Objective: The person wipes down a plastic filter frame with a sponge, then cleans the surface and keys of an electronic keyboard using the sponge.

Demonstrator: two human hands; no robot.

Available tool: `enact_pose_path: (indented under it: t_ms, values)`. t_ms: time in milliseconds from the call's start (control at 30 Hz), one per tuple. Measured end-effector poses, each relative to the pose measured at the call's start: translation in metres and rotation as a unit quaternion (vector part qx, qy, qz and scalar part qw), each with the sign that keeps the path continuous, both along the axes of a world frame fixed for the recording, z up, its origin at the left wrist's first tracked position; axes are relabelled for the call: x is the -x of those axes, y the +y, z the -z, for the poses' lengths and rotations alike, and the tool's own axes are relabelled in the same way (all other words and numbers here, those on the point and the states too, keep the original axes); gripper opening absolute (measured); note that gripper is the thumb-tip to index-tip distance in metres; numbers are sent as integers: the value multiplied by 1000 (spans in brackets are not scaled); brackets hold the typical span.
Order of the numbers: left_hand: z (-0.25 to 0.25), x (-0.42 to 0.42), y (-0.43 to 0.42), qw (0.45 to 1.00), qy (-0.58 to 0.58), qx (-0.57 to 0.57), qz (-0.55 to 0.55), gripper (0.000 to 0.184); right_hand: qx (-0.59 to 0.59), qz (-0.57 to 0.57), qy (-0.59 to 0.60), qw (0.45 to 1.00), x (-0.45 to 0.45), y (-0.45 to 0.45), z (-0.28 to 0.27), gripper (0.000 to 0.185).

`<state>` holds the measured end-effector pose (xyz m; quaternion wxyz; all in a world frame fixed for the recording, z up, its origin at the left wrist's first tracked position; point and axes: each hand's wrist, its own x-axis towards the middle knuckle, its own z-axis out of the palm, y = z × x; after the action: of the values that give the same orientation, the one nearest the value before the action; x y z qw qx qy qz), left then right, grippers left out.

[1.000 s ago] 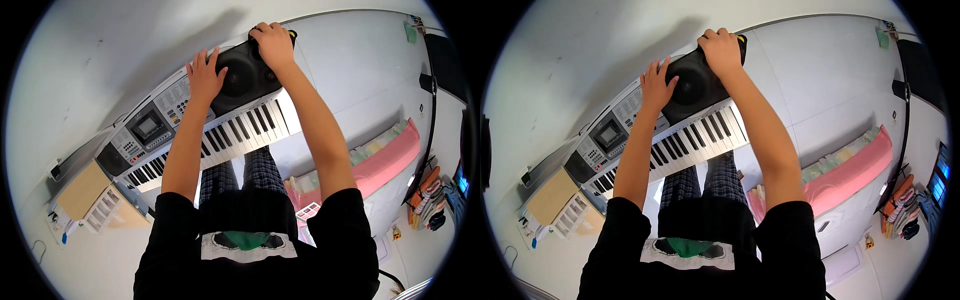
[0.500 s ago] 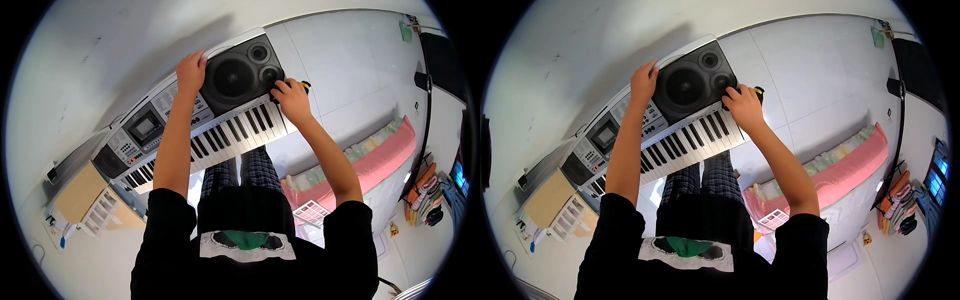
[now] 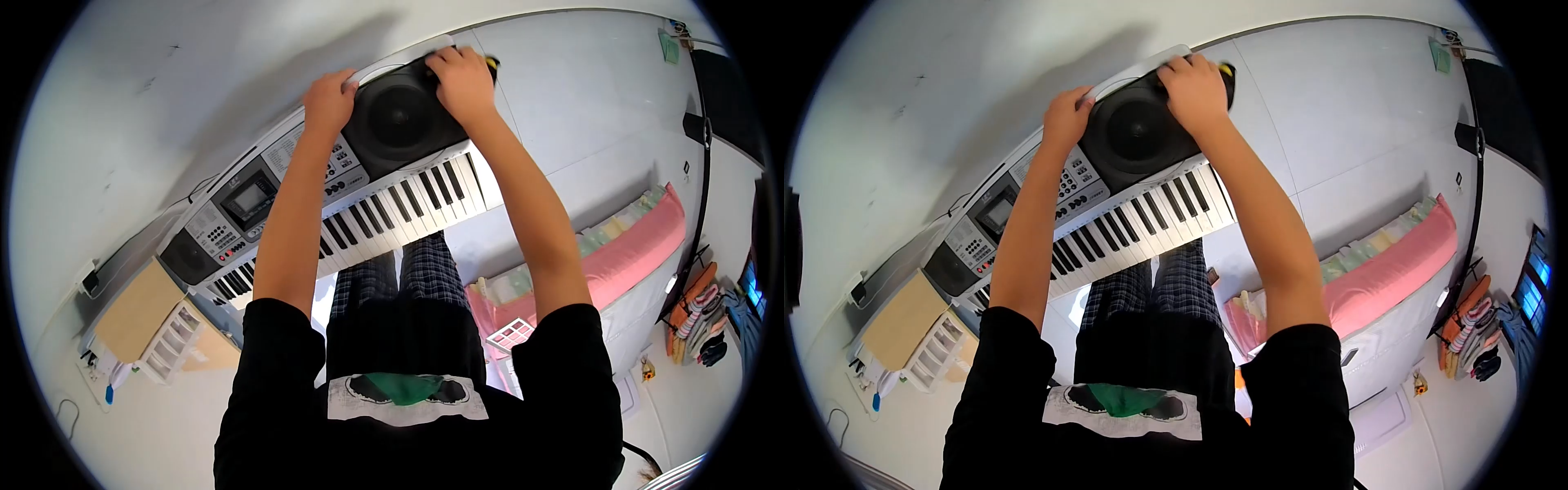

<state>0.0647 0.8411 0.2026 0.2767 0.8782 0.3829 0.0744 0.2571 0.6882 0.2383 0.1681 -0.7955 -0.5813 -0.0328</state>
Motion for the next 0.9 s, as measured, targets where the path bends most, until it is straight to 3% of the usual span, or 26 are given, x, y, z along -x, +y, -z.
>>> enact_pose_path:
  t_ms: [167, 333, 400, 533, 667, 900]
  values:
    - [2, 1, 0, 1000, 4, 5, 9, 24, 45, 48, 26, 998, 29, -72, -1, 25]
    - [8, 2, -4, 1000, -7, -7, 5, 26, 12, 90, 28, 995, 31, -35, -1, 25]
    - [6, 4, -3, 1000, 8, -4, 0, 27, 16, 131, 13, 991, 30, -8, -2, 36]
    - [8, 4, -4, 1000, -16, 10, 6, 26, 15, 135, -8, 991, 29, -6, -1, 26]
    - [7, 4, -3, 1000, -27, -9, 9, 25, 80, 254, 24, 963, 24, -38, -6, 26]
    - [7, 5, -7, 999, -36, -38, 12, 27, 26, 190, -10, 981, 30, 2, -3, 24]
